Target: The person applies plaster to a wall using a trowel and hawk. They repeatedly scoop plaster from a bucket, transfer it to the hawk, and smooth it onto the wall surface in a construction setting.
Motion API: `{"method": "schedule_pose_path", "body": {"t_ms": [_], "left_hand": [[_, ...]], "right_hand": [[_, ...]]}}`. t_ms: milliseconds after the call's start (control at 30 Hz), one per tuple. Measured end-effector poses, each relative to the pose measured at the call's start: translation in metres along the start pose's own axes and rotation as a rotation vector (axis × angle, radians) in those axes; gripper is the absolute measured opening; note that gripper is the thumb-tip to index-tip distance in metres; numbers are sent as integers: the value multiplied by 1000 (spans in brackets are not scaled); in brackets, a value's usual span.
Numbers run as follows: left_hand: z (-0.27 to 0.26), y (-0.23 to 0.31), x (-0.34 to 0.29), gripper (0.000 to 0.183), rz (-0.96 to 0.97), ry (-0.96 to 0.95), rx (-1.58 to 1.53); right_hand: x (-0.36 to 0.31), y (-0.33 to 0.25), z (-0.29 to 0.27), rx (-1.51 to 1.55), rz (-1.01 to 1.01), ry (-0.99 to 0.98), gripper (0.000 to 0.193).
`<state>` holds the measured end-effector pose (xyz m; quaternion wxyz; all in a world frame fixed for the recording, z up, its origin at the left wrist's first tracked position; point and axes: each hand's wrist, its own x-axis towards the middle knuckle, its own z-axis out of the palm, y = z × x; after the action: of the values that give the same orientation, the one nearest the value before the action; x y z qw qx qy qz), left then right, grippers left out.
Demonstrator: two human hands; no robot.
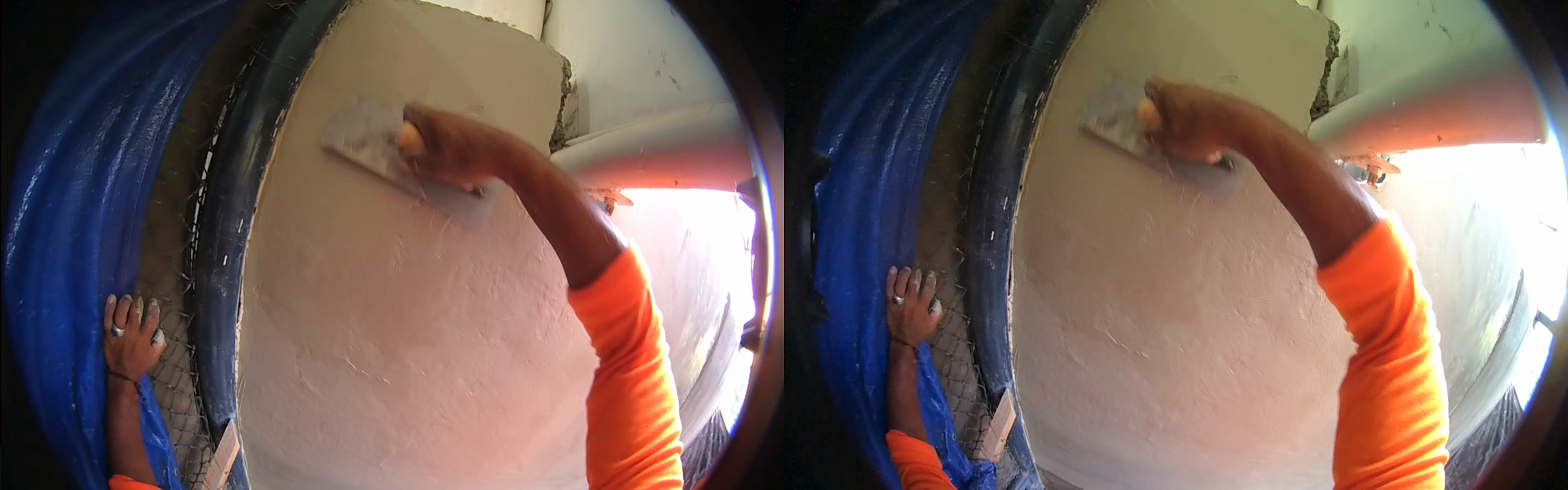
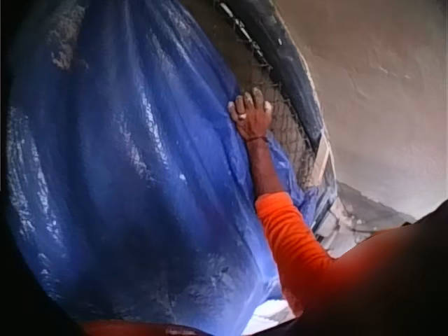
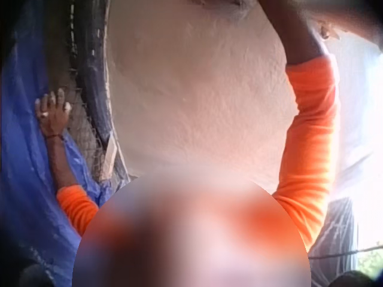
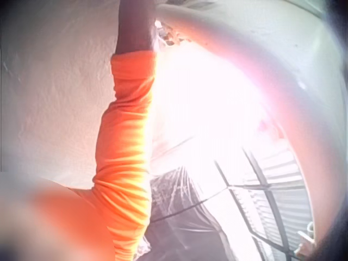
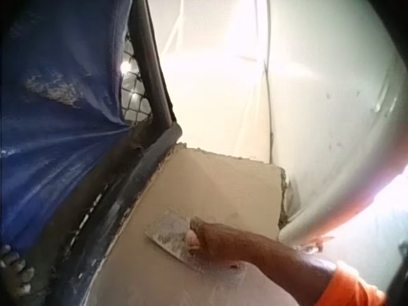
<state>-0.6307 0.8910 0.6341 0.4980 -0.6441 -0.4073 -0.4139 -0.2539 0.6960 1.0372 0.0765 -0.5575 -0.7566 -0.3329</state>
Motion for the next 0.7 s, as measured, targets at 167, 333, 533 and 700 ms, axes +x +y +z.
{"method": "schedule_pose_path", "body": {"t_ms": [167,333,533,700], "left_hand": [[2,-1,-3,60,-2,24,17],[3,-3,-1,61,15,68,4],[2,-3,-1,62,-1,51,5],[3,-1,-1,60,-3,69,37]], "right_hand": [[-14,-8,-26,-353,-159,308,32],[59,1,-69,-610,226,572,30],[104,36,-86,-699,386,691,31],[125,51,-100,-788,389,693,34]]}}
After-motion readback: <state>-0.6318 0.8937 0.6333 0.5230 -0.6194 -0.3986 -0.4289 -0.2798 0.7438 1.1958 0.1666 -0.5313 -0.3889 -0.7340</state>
